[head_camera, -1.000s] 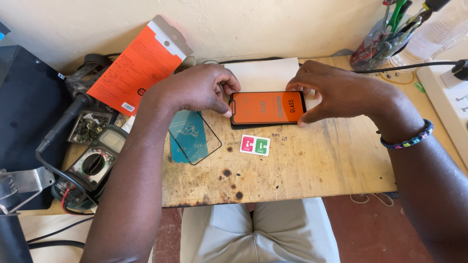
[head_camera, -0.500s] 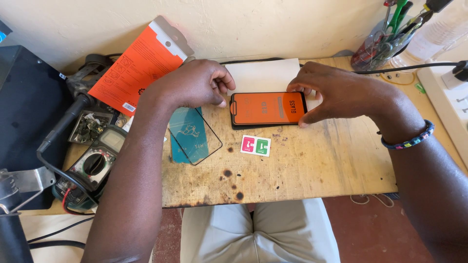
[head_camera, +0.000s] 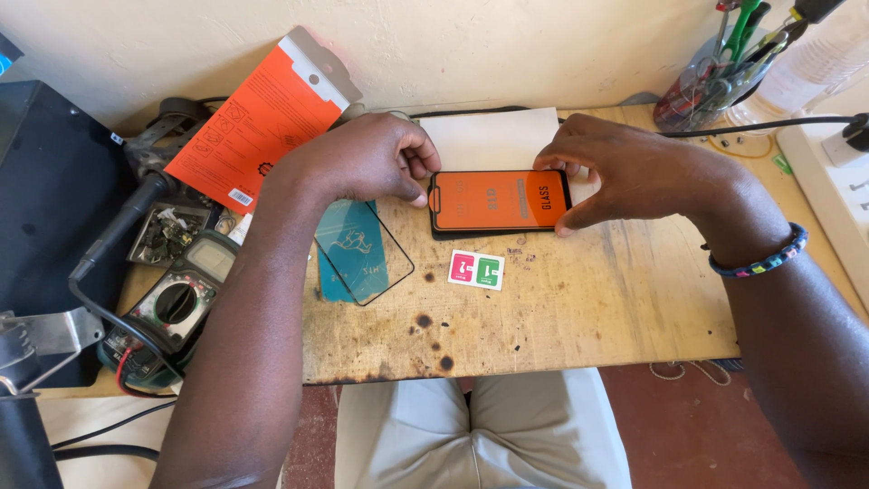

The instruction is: The person unpacks a screen protector kit, removes the orange protective film from the screen protector, and aligns it over a black smartphone. They then use two small cleaning wipes to clean the phone screen before placing the screen protector on the device.

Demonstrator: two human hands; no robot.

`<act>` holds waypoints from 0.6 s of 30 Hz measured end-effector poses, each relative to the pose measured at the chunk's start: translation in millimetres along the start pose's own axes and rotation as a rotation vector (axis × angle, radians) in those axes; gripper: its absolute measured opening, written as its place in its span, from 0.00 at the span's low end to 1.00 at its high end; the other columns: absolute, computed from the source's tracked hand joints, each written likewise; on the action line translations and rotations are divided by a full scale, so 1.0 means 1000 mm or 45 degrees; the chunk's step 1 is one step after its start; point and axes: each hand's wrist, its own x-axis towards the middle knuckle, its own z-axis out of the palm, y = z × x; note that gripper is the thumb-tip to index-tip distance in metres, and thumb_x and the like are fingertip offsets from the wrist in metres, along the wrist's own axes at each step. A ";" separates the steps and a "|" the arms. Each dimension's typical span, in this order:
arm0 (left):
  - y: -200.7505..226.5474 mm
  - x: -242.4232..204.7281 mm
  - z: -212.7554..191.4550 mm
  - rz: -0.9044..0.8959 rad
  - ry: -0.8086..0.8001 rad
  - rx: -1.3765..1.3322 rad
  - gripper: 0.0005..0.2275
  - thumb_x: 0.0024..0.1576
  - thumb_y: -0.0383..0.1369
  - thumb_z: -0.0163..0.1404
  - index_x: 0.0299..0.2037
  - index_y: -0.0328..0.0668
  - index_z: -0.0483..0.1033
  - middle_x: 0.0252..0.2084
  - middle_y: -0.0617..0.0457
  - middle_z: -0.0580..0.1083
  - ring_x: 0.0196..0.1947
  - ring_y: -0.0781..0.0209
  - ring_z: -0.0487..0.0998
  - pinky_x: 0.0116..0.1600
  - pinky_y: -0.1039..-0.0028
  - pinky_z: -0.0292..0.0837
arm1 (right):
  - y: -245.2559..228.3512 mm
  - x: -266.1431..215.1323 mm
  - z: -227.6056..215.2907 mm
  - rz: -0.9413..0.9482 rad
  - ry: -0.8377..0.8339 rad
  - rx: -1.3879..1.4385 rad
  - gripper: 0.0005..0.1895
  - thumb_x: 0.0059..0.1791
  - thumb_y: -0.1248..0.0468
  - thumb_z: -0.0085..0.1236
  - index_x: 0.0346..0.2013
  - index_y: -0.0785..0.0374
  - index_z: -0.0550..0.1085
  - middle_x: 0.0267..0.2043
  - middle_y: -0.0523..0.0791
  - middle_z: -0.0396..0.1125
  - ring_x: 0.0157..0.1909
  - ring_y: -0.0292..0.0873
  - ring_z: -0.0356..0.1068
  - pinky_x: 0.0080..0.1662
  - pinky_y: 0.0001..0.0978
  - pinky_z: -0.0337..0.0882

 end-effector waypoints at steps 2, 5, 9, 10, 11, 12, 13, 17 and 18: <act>-0.001 0.001 0.000 0.004 -0.001 -0.002 0.18 0.49 0.30 0.70 0.50 0.53 0.85 0.45 0.65 0.81 0.43 0.74 0.81 0.47 0.78 0.74 | -0.001 0.000 -0.001 0.017 -0.005 -0.020 0.35 0.38 0.51 0.75 0.59 0.46 0.76 0.49 0.39 0.66 0.56 0.39 0.66 0.59 0.32 0.64; 0.003 -0.001 -0.001 -0.014 -0.001 0.002 0.17 0.50 0.31 0.70 0.49 0.53 0.85 0.43 0.66 0.82 0.42 0.74 0.80 0.46 0.78 0.73 | 0.001 0.000 0.001 0.008 0.006 -0.009 0.36 0.38 0.50 0.76 0.60 0.46 0.76 0.51 0.39 0.66 0.56 0.40 0.67 0.59 0.33 0.65; 0.007 -0.005 -0.002 -0.044 -0.011 -0.006 0.17 0.51 0.31 0.69 0.51 0.53 0.85 0.45 0.65 0.82 0.44 0.73 0.80 0.47 0.77 0.73 | 0.004 0.001 0.003 -0.033 0.018 -0.028 0.37 0.38 0.49 0.76 0.61 0.46 0.75 0.52 0.39 0.67 0.57 0.41 0.67 0.60 0.34 0.64; 0.006 -0.005 -0.002 -0.032 -0.012 -0.012 0.17 0.52 0.29 0.68 0.51 0.53 0.85 0.46 0.64 0.82 0.44 0.73 0.81 0.48 0.77 0.74 | 0.004 0.001 0.003 -0.018 0.015 -0.017 0.37 0.38 0.49 0.76 0.61 0.46 0.75 0.52 0.39 0.66 0.57 0.40 0.67 0.59 0.33 0.64; 0.005 -0.004 -0.002 -0.020 -0.013 -0.018 0.16 0.53 0.28 0.66 0.52 0.53 0.85 0.46 0.64 0.82 0.45 0.73 0.82 0.49 0.77 0.76 | 0.003 0.001 0.002 -0.003 0.013 -0.005 0.37 0.38 0.50 0.75 0.61 0.46 0.75 0.52 0.39 0.66 0.56 0.40 0.67 0.59 0.33 0.64; 0.007 -0.006 -0.003 -0.020 -0.013 -0.017 0.16 0.53 0.28 0.66 0.52 0.53 0.85 0.46 0.64 0.82 0.45 0.73 0.82 0.49 0.77 0.76 | 0.002 0.001 0.002 -0.002 0.014 -0.005 0.37 0.38 0.50 0.75 0.61 0.46 0.75 0.52 0.39 0.66 0.56 0.40 0.67 0.59 0.33 0.64; 0.009 -0.008 -0.004 -0.036 -0.007 -0.019 0.15 0.54 0.29 0.64 0.52 0.53 0.85 0.46 0.64 0.82 0.46 0.73 0.82 0.50 0.77 0.75 | 0.002 0.000 0.001 -0.003 0.008 -0.001 0.37 0.38 0.50 0.75 0.61 0.46 0.75 0.52 0.39 0.66 0.57 0.40 0.67 0.59 0.33 0.64; 0.016 -0.015 -0.007 -0.078 -0.007 -0.048 0.10 0.64 0.30 0.51 0.50 0.50 0.85 0.35 0.57 0.83 0.34 0.69 0.81 0.47 0.72 0.76 | 0.003 0.001 0.001 -0.042 0.008 -0.014 0.36 0.38 0.49 0.76 0.60 0.47 0.76 0.51 0.39 0.66 0.56 0.41 0.67 0.59 0.34 0.65; 0.017 -0.015 -0.007 -0.078 -0.005 -0.047 0.10 0.64 0.30 0.51 0.50 0.50 0.85 0.35 0.57 0.83 0.34 0.69 0.81 0.47 0.72 0.76 | 0.003 0.001 0.001 -0.043 0.010 -0.015 0.36 0.38 0.49 0.76 0.60 0.47 0.76 0.51 0.39 0.66 0.56 0.41 0.67 0.59 0.34 0.65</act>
